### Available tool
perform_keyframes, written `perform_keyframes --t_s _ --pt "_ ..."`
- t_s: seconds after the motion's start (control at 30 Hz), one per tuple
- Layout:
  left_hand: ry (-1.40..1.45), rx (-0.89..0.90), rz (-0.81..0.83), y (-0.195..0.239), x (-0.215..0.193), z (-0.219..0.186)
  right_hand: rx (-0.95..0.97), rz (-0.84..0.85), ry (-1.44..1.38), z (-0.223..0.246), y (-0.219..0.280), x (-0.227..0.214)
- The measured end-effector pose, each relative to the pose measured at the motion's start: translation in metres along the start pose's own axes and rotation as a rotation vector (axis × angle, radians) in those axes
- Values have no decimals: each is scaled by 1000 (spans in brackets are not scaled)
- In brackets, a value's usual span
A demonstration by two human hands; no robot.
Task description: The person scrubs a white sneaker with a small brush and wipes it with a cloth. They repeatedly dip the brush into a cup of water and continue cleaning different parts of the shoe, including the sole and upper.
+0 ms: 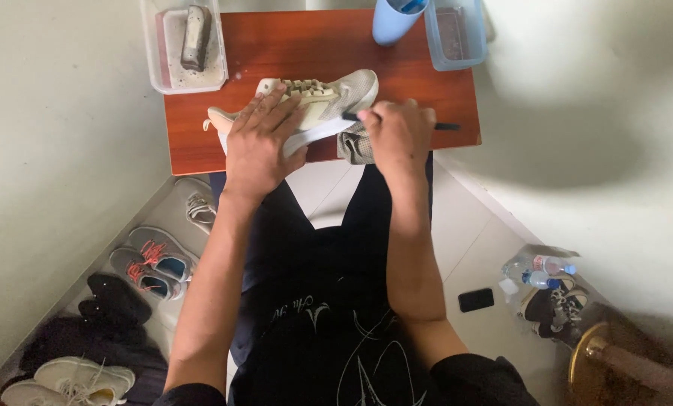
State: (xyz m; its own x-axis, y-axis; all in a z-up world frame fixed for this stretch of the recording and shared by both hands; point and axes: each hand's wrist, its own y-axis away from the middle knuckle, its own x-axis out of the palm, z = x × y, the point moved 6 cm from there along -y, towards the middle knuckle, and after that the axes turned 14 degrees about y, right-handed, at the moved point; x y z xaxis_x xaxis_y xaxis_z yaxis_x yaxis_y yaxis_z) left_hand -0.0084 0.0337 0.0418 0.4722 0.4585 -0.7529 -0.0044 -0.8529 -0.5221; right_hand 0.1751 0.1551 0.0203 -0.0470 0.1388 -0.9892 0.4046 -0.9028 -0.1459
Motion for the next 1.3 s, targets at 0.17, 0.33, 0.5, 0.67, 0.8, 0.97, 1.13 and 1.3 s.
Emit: perform_keyframes --t_s 0.17,0.33,0.5,0.67,0.8,0.97,1.13,1.3 --pt "18 -1 -8 0 0 2 -46 -6 5 -5 -2 9" --pt "14 -21 -14 2 2 2 45 -62 -9 -31 -6 20" --pt "-4 18 -8 1 -1 1 -104 -3 -57 -2 1 12" --pt "2 -1 -24 1 -1 3 43 -87 -29 -36 -7 28" --pt "5 5 -20 0 -2 2 19 -84 -71 -31 -4 16" --pt "-7 11 -10 2 1 4 -97 46 -95 4 1 0" --pt "4 33 -39 6 4 5 -31 -52 -119 -15 -6 1" --pt "-4 34 -36 5 5 3 127 -163 -144 -55 -8 34"
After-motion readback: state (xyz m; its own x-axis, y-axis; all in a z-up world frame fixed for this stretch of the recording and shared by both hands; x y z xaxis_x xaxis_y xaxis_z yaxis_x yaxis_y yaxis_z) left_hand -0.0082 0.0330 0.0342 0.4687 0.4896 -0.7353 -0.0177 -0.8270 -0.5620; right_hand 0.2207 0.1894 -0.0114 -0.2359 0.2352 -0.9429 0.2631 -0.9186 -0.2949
